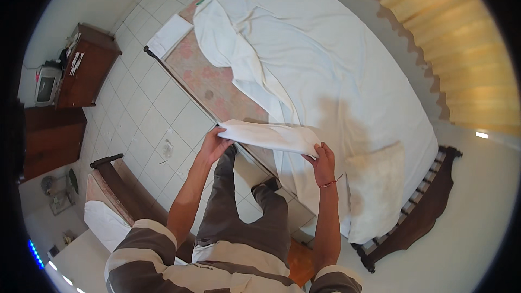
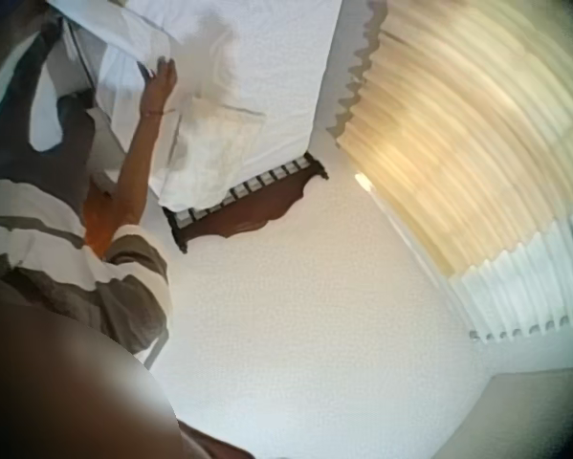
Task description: Making beds and organizing linens in a hotel room.
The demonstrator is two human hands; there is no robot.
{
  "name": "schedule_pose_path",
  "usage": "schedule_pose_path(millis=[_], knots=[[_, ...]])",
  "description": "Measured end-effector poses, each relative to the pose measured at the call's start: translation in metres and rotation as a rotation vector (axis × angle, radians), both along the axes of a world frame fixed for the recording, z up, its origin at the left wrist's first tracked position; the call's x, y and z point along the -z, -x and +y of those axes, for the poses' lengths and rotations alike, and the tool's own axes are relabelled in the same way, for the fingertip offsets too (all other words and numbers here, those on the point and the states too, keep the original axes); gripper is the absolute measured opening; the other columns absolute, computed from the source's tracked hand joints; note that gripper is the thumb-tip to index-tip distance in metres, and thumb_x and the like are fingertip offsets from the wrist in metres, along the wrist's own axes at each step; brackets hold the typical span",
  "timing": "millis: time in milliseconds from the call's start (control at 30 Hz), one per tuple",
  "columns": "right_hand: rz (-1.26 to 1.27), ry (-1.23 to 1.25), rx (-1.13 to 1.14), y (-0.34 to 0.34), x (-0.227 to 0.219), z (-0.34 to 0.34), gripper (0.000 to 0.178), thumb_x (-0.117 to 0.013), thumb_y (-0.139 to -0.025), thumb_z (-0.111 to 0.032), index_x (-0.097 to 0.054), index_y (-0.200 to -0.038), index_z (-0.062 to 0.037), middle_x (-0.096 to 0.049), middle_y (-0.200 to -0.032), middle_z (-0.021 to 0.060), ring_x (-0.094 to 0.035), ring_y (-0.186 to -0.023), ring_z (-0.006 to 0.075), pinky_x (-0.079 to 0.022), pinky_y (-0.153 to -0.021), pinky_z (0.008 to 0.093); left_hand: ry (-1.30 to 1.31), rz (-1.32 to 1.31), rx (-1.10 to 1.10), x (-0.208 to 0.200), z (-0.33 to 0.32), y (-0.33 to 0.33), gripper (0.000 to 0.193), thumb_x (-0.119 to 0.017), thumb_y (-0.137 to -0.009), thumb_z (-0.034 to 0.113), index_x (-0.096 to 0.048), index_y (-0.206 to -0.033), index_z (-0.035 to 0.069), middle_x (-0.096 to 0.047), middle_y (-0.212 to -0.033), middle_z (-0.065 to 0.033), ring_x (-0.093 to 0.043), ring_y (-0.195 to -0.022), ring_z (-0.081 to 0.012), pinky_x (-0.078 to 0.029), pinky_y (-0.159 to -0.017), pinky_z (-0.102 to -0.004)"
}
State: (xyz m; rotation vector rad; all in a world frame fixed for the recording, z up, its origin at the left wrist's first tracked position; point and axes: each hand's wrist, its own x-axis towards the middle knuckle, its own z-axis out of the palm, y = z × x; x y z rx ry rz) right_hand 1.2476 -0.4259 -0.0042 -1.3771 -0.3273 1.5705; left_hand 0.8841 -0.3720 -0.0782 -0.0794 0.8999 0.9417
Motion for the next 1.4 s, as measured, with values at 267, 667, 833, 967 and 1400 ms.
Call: schedule_pose_path(millis=[267, 667, 833, 967, 1400], knots=[[-0.124, -0.133, -0.43, 0.204, 0.0, 0.25, 0.033, -0.059, -0.097, -0.022, -0.059, -0.12, 0.0012, -0.063, -0.111, 0.0044, -0.059, -0.103, 0.0122, -0.049, -0.088, 0.0313, -0.179, 0.126, -0.353, -0.05, 0.111, 0.192, 0.037, -0.056, -0.089, 0.008, -0.052, -0.122, -0.008, -0.062, -0.121, -0.0149, -0.061, -0.112, -0.0245, -0.051, -0.1, -0.0368], [-0.222, -0.433, -0.476, 0.425, 0.052, 0.529, 0.028, -0.054, -0.098, -0.014, -0.054, -0.12, 0.0032, -0.063, -0.11, 0.0126, -0.065, -0.096, 0.018, -0.058, -0.081, 0.0361, -0.337, 0.596, -0.345, -0.043, 0.244, 0.339, 0.033, -0.055, -0.094, 0.007, -0.055, -0.124, -0.006, -0.061, -0.12, -0.0129, -0.059, -0.115, -0.0226, -0.048, -0.104, -0.0378], [-0.869, -0.4, -0.561, 0.399, 0.169, 0.462, 0.023, -0.061, -0.092, -0.022, -0.062, -0.107, -0.0045, -0.07, -0.094, 0.0158, -0.07, -0.088, 0.0302, -0.055, -0.079, 0.0391, 0.106, 0.627, -0.386, 0.061, 0.188, 0.33, 0.044, -0.054, -0.096, 0.013, -0.047, -0.136, -0.004, -0.053, -0.133, -0.0167, -0.058, -0.12, -0.0308, -0.049, -0.103, -0.0417], [-0.884, -0.331, -0.558, 0.352, 0.193, 0.304, 0.022, -0.066, -0.09, -0.015, -0.062, -0.105, -0.0001, -0.068, -0.095, 0.0147, -0.068, -0.088, 0.0279, -0.054, -0.078, 0.0379, 0.332, 0.586, -0.23, 0.117, 0.114, 0.304, 0.044, -0.057, -0.095, 0.018, -0.051, -0.135, -0.001, -0.054, -0.132, -0.0164, -0.061, -0.115, -0.0309, -0.053, -0.094, -0.0416], [-1.42, 0.607, -0.469, 0.143, 0.186, 0.145, 0.041, -0.066, -0.088, -0.028, -0.059, -0.125, -0.0132, -0.064, -0.119, 0.018, -0.057, -0.115, 0.0389, -0.04, -0.094, 0.0586, -0.093, 0.612, 0.687, 0.135, 0.193, 0.138, 0.035, -0.062, -0.096, 0.034, -0.06, -0.12, 0.008, -0.063, -0.109, -0.0073, -0.06, -0.099, -0.0179, -0.049, -0.083, -0.0353]])
